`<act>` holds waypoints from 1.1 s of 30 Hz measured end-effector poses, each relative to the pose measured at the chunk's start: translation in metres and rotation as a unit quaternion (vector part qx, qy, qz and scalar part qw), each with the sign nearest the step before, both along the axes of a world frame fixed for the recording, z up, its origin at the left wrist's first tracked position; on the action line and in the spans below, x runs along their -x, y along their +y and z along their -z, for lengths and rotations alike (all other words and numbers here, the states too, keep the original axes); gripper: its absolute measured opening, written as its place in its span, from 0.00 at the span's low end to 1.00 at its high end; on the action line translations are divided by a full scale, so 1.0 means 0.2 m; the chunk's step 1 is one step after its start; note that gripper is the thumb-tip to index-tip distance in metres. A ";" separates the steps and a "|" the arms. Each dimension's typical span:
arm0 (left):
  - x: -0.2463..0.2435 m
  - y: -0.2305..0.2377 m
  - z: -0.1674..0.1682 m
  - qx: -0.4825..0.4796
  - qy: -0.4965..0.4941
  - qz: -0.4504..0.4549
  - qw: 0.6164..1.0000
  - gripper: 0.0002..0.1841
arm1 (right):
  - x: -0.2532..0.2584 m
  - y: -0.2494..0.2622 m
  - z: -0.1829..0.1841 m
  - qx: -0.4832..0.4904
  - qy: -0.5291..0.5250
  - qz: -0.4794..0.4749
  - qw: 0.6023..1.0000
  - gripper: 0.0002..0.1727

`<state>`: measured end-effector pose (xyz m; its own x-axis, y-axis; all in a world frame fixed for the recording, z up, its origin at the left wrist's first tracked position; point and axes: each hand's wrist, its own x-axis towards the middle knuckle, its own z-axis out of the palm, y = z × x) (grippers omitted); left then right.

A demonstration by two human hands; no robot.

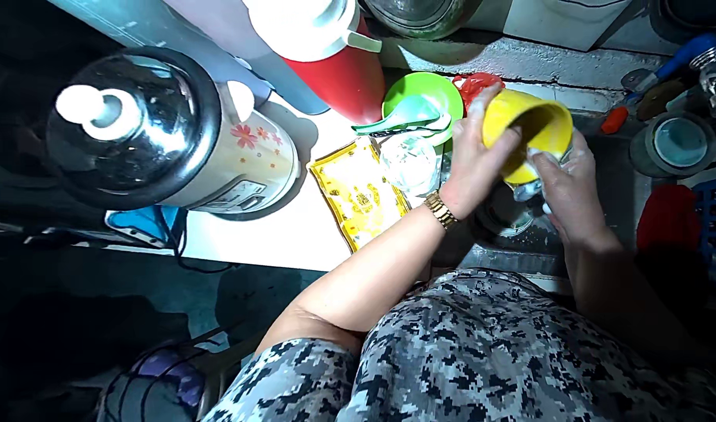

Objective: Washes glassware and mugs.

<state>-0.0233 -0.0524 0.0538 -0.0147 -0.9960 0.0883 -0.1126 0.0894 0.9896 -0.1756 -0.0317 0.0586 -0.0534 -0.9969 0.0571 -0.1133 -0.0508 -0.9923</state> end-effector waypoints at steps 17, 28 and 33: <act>-0.53 -0.26 -0.27 -0.237 0.167 -0.132 0.948 0.19 | 0.56 0.01 -0.01 -0.032 0.100 0.020 0.994 0.17; -0.56 -0.42 -0.15 -0.295 0.016 -0.123 0.947 0.18 | 0.47 0.05 0.44 -0.230 0.330 -0.240 0.884 0.27; -0.57 -0.45 -0.13 -0.274 -0.043 -0.109 0.954 0.10 | 0.37 0.01 0.63 -0.251 0.437 -0.310 0.806 0.27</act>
<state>0.0901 -0.1419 0.0806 0.2147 -0.8721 -0.4397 -0.1523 -0.4746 0.8669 -0.2488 -0.0290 -0.0676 0.3053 -0.7261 -0.6160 -0.8874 0.0178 -0.4607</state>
